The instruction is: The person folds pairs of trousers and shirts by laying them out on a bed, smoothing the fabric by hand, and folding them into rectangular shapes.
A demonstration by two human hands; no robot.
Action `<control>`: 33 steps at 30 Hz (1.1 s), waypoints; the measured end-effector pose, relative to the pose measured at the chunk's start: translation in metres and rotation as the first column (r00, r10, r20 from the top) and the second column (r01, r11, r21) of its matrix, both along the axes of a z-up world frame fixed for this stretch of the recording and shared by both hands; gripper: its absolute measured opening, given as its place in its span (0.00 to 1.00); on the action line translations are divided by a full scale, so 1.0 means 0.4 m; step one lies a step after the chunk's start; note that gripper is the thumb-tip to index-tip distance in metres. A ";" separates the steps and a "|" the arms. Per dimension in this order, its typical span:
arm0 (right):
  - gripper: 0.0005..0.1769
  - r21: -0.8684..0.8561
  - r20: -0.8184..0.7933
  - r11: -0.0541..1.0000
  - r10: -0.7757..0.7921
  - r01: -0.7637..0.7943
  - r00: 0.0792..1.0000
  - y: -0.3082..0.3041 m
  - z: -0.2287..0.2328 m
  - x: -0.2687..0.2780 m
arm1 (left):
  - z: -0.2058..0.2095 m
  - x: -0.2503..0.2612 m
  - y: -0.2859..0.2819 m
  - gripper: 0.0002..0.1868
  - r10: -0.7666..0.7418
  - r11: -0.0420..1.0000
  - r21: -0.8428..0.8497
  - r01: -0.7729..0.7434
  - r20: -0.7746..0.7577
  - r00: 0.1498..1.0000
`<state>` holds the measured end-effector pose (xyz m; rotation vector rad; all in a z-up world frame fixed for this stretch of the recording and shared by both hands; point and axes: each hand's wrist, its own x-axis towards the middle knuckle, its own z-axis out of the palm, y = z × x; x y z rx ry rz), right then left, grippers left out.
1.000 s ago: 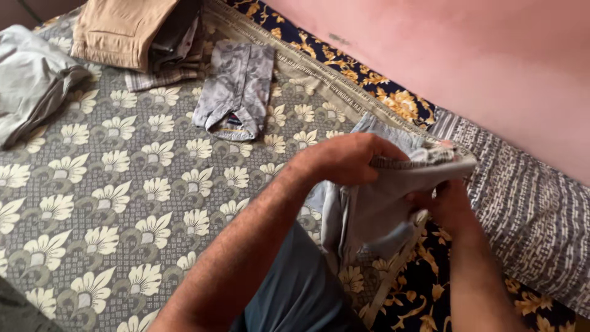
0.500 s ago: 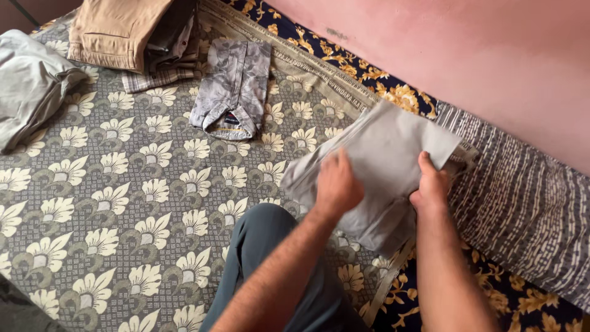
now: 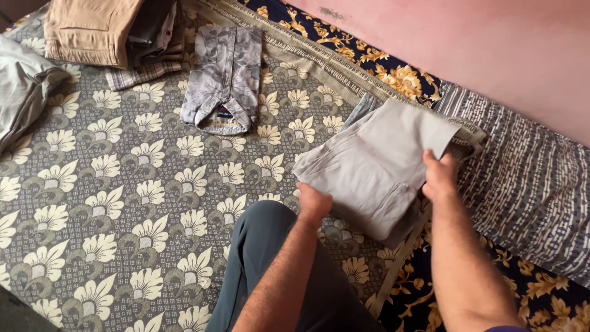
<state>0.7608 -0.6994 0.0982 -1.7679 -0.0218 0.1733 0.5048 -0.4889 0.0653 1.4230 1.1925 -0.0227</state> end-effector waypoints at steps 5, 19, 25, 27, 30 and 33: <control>0.19 -0.033 0.056 0.999 0.042 -0.040 0.998 0.000 0.055 0.066 | 0.043 -0.014 0.001 0.44 -0.047 0.998 0.037 0.047 -0.003 0.999; 0.29 -0.353 0.091 0.935 -0.011 0.042 0.996 -0.038 -0.028 -0.117 | 0.042 -0.004 0.019 0.34 0.052 0.998 -0.029 -0.050 0.109 0.993; 0.30 -0.406 0.221 0.913 0.063 0.033 0.973 -0.059 -0.009 -0.059 | 0.036 -0.002 0.028 0.31 0.093 0.996 -0.035 -0.087 0.256 0.962; 0.28 -0.405 0.124 0.914 0.067 -0.011 0.990 -0.054 0.010 -0.043 | 0.011 0.007 0.037 0.23 0.034 0.995 0.083 -0.061 0.293 0.955; 0.23 -0.435 -0.070 0.896 0.061 -0.086 0.996 -0.055 0.050 -0.033 | 0.000 0.013 0.042 0.16 -0.050 0.982 0.190 0.008 0.214 0.975; 0.24 -0.423 -0.198 0.900 0.020 -0.103 0.980 -0.068 0.045 -0.018 | 0.034 0.012 0.033 0.16 0.072 0.988 -0.155 -0.026 0.300 0.951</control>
